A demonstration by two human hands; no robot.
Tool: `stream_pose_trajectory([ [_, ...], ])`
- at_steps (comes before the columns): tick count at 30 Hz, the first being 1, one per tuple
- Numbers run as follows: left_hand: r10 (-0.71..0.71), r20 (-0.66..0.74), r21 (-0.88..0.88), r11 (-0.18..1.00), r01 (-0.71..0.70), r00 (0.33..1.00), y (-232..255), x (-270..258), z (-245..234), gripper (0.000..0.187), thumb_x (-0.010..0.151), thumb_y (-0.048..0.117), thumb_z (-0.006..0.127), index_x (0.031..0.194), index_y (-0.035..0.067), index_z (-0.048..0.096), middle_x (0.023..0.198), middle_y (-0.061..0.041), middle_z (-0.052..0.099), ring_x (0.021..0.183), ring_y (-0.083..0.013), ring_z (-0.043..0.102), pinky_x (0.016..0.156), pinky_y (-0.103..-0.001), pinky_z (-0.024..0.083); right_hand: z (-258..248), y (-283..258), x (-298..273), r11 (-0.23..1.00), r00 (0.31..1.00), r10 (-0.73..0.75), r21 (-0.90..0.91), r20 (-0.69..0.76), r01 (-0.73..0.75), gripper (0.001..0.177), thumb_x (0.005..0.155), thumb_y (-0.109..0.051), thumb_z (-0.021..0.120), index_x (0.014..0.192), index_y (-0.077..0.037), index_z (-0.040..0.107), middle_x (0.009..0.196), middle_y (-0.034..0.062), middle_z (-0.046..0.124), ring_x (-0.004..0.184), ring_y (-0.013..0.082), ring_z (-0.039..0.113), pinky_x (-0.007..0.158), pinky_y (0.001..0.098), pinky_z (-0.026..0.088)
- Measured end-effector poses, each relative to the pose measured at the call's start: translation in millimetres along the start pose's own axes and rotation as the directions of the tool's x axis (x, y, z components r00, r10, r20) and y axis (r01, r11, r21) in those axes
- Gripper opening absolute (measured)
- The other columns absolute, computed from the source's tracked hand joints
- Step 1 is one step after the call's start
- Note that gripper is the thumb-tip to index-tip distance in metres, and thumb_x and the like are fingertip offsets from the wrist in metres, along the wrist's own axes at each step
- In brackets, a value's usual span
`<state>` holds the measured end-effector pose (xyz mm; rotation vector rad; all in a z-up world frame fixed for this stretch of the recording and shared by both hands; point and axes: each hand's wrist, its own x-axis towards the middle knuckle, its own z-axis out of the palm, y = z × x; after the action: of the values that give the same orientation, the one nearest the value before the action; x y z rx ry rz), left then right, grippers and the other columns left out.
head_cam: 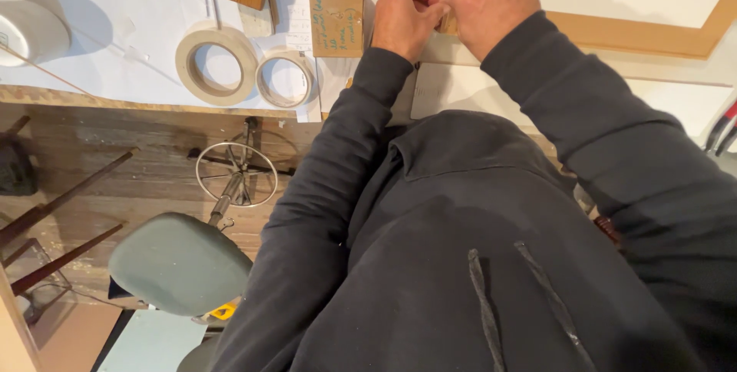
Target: Framing a piece of textile art by attaching hanging wire and securing the frame with screws.
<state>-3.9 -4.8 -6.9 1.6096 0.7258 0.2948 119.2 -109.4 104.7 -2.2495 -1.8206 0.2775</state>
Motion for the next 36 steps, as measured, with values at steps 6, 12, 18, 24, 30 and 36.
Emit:
stream_pose_trajectory([
  [6,-0.081,-0.016,-0.013,0.997,0.081,0.997,-2.1,-0.5,3.4,0.037,0.079,0.006,0.083,0.107,0.005,0.058,0.083,-0.005,0.074,0.071,-0.0141,0.073,0.069,-0.029,0.062,8.6,-4.4,-0.5,0.996,0.996,0.084,-0.014,0.013,-0.084,0.012,0.101,-0.014,0.073,0.103,-0.008,0.062,0.088,0.0098,0.063,0.077,0.0303,0.068,0.066,0.0404,0.054],
  [12,-0.107,0.017,0.016,0.994,0.107,0.994,-0.2,-2.3,1.9,0.04,0.078,0.005,0.083,0.108,0.006,0.057,0.082,-0.002,0.077,0.072,-0.0131,0.074,0.07,-0.029,0.061,-0.2,0.5,-0.9,0.991,0.993,0.119,-0.056,0.001,-0.118,0.01,0.096,-0.008,0.071,0.104,-0.007,0.065,0.089,0.0109,0.067,0.074,0.0308,0.068,0.063,0.0389,0.054],
  [18,-0.11,0.024,0.023,0.994,0.109,0.994,-5.0,-3.0,3.1,0.041,0.082,0.009,0.086,0.11,0.005,0.056,0.082,-0.003,0.073,0.072,-0.0121,0.074,0.066,-0.026,0.063,-56.1,43.8,-62.4,0.41,0.765,0.634,0.791,0.11,-0.454,0.008,0.114,0.001,0.065,0.106,0.004,0.065,0.083,0.0055,0.064,0.076,0.0148,0.068,0.061,0.0309,0.058],
  [24,-0.109,0.04,0.09,0.99,0.105,0.993,5.7,-5.4,2.4,0.04,0.082,0.009,0.086,0.11,0.005,0.056,0.083,-0.004,0.074,0.073,-0.0119,0.074,0.067,-0.026,0.063,-44.4,74.6,-205.7,-0.135,0.432,0.872,0.961,0.231,-0.241,0.019,0.119,-0.001,0.063,0.131,-0.002,0.048,0.098,0.0096,0.056,0.073,0.018,0.057,0.07,0.0347,0.057],
  [30,0.001,0.019,0.17,0.986,-0.004,1.0,19.1,-27.1,8.5,0.035,0.091,0.005,0.078,0.123,0.007,0.065,0.093,-0.004,0.074,0.081,-0.0139,0.072,0.075,-0.028,0.061,-23.1,75.5,-289.0,-0.317,0.255,0.892,0.919,0.373,-0.236,0.015,0.112,-0.005,0.062,0.126,-0.005,0.057,0.11,0.0123,0.07,0.082,0.017,0.062,0.072,0.0346,0.055],
  [36,0.119,-0.032,0.283,0.953,-0.105,0.992,20.8,-39.4,29.2,0.042,0.1,0.0,0.064,0.139,0.016,0.066,0.109,-0.004,0.067,0.09,-0.0138,0.067,0.082,-0.027,0.057,-12.4,109.6,-336.6,-0.353,0.286,0.868,0.909,0.406,-0.221,0.007,0.117,-0.004,0.062,0.118,-0.002,0.055,0.105,0.0137,0.067,0.077,0.0159,0.059,0.073,0.0341,0.054],
])
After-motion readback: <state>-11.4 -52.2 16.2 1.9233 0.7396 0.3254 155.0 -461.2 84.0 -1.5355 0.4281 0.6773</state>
